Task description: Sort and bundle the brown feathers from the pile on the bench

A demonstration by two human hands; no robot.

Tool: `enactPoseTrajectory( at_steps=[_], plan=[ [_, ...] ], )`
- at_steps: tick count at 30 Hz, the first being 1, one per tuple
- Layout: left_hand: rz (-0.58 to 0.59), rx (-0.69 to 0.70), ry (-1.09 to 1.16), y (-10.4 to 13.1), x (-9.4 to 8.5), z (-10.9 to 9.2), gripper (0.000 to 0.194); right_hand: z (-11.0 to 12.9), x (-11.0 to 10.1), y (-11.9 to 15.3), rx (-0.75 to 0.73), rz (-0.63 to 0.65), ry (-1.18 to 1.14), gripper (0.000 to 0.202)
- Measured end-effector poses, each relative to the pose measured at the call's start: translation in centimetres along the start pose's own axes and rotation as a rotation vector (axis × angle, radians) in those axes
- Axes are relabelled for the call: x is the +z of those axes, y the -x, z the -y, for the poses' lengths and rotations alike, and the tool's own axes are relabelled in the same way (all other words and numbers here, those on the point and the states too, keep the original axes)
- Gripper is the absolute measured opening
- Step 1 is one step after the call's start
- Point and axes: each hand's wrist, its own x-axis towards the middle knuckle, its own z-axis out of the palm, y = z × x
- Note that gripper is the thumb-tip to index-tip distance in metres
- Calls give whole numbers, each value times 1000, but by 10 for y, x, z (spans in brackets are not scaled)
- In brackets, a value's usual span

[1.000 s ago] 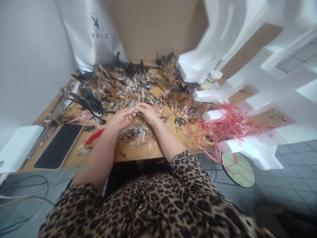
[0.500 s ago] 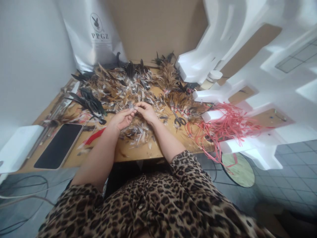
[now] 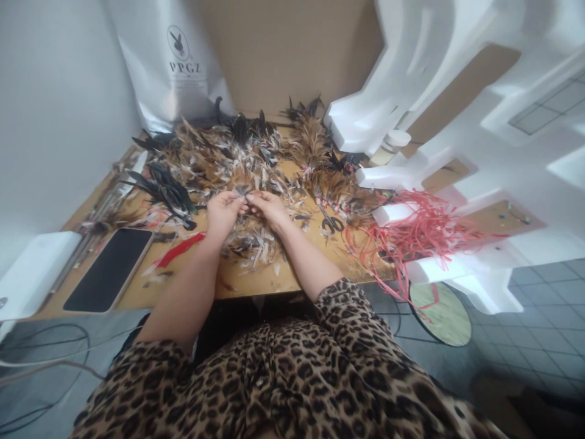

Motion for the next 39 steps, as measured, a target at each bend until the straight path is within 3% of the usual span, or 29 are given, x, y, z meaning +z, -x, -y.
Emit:
enactPoseTrajectory(
  at_steps=[6,14,18,26,29,35,39],
  plan=[
    [23,-18,-19,3,3,-2,7,-4,0,-3,58,-25,-84,32],
    [196,-406,308,1,-8,-5,12,1,-3,-1,-33,-14,-15,27],
    [229,-480,337,1,-10,-9,8,5,-1,1,-85,6,9,26],
    [278,-452,214,2,-11,-5,13,0,-1,1,-128,19,101,26],
    [237,-402,179,2,-11,-7,13,6,-6,0,-156,-1,145,25],
    [90,-328,246,-2,-14,-11,11,27,-42,-11,-327,-212,361,19],
    [72,-304,264,-3,-14,-9,14,31,-60,-13,-309,-104,691,15]
  ],
)
